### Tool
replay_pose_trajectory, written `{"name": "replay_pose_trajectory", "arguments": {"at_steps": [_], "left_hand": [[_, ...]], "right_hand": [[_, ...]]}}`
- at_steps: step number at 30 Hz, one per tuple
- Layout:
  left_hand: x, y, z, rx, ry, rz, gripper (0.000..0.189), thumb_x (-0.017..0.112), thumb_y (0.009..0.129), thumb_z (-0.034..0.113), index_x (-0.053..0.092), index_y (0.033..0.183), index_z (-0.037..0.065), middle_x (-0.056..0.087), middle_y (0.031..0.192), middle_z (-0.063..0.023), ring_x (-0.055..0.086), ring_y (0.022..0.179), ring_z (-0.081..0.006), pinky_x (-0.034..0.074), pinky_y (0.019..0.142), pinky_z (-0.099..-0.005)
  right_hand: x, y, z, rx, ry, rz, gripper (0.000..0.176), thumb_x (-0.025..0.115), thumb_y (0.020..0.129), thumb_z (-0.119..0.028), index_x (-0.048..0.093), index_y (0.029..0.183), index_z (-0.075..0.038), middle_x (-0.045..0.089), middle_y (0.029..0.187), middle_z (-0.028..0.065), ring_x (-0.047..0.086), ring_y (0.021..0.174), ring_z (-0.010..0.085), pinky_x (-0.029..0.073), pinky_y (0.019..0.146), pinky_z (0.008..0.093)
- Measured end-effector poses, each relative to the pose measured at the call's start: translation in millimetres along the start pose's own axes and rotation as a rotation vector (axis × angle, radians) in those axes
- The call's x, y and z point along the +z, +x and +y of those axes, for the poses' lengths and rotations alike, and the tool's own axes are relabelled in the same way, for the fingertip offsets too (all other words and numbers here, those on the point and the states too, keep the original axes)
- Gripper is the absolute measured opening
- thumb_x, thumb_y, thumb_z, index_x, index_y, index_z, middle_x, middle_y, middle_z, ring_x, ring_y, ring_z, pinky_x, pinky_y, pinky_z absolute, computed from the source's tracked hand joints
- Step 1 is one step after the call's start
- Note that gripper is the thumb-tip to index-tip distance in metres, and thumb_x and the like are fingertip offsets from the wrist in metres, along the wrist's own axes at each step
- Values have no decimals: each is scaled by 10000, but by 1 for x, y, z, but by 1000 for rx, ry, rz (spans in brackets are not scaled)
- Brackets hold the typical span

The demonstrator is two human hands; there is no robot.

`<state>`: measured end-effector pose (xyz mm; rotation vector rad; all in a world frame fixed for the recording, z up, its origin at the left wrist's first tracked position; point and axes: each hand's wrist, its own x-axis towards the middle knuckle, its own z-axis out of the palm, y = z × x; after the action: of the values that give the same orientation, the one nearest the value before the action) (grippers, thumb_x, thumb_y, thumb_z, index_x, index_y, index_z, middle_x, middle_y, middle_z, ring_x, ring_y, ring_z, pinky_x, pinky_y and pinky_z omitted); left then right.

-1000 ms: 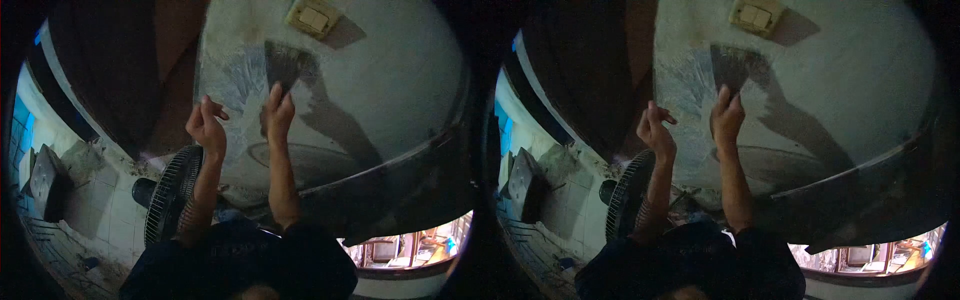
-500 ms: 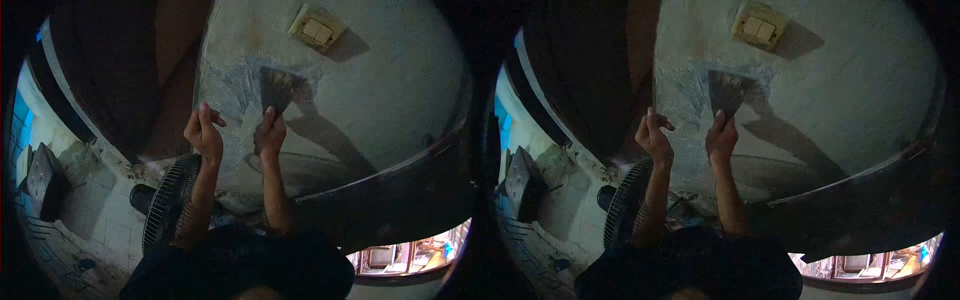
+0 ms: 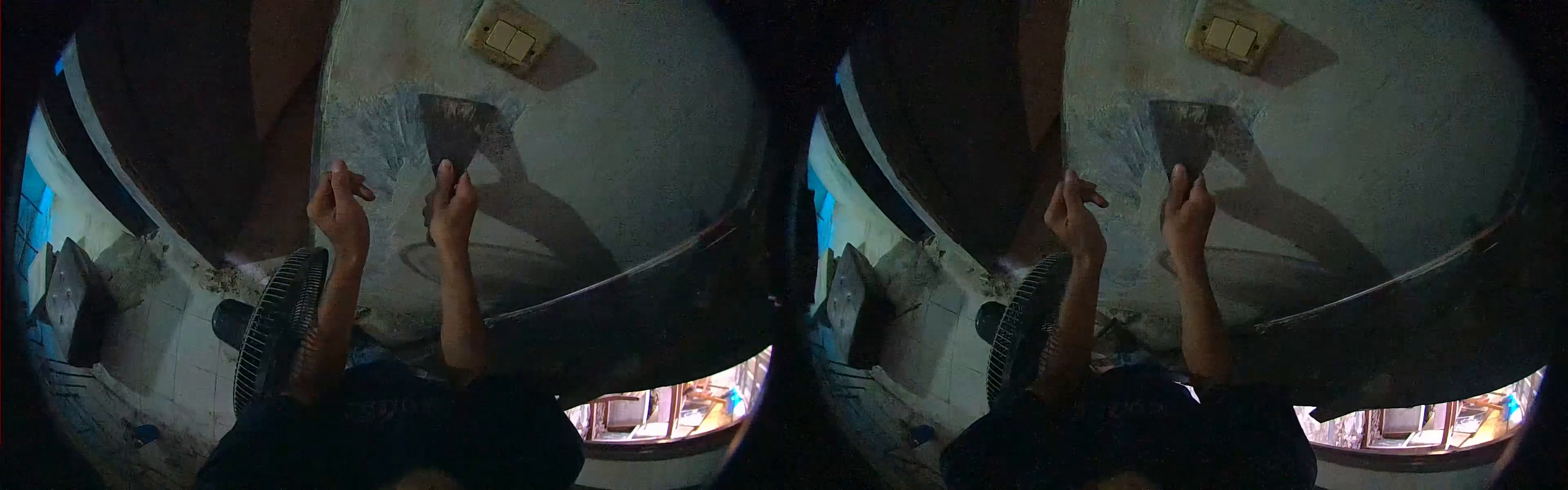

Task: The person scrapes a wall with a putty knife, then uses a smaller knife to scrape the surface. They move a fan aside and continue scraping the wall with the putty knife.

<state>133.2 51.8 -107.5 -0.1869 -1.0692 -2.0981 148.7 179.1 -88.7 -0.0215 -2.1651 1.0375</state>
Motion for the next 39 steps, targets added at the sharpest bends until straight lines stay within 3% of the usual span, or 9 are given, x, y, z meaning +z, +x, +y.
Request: {"name": "replay_pose_trajectory", "arguments": {"at_steps": [8,10,12,17,25,30,32,36,39], "left_hand": [[1,-9,0,-16,-10,-7,331,505,922,188,558,643,17,556,582,-65,499,468,-92,418,432,-262],[2,-6,5,-4,-11,-20,333,507,922,188,554,641,14,552,579,-66,498,466,-97,414,436,-264],[-1,2,8,19,-40,-11,337,504,924,194,556,643,15,551,580,-65,501,471,-97,413,438,-265],[-22,-11,3,-15,40,38,336,502,926,218,578,665,20,559,586,-65,509,482,-92,416,435,-277],[-21,-39,-10,-446,206,-536,450,369,962,350,566,1001,-53,610,753,-119,593,722,-189,473,666,-317],[-30,-52,-1,-679,242,-570,511,223,978,380,479,1110,-41,597,808,-177,594,758,-214,464,678,-331],[-32,-48,-18,-526,300,-655,525,171,981,361,488,1048,-51,583,744,-181,598,713,-253,470,649,-358],[-15,-42,-9,-590,320,-684,532,140,982,342,494,972,-55,561,696,-175,590,683,-276,465,632,-385],[-23,-67,-23,-455,277,-486,560,121,979,358,499,939,-52,550,685,-167,580,669,-279,453,627,-383]], "right_hand": [[-1,23,-5,81,77,-17,383,413,959,-326,497,764,-7,468,571,62,430,483,151,363,466,311],[-5,5,-8,-98,-79,16,390,416,956,-337,496,774,-1,487,600,74,474,518,163,384,496,303],[13,-15,1,156,118,21,386,423,955,-330,465,741,-12,460,578,52,480,515,153,371,482,280],[-2,22,1,88,26,-68,394,406,948,-399,451,772,-50,461,558,8,451,451,82,363,421,246],[30,-9,-9,67,201,-69,356,410,960,-301,458,773,-2,474,598,62,474,515,143,373,472,312],[41,-18,-7,-35,87,-69,330,412,961,-277,457,785,-2,459,576,56,451,487,141,359,452,308],[53,-7,-7,-92,71,-94,331,415,960,-279,451,777,-6,433,548,45,414,457,138,339,429,307],[39,1,-27,-107,102,-121,322,423,956,-271,461,777,-5,421,531,48,397,445,141,330,418,315],[36,-18,-13,1,-17,-187,356,427,952,-299,472,782,11,461,574,84,446,495,154,354,464,328]]}}
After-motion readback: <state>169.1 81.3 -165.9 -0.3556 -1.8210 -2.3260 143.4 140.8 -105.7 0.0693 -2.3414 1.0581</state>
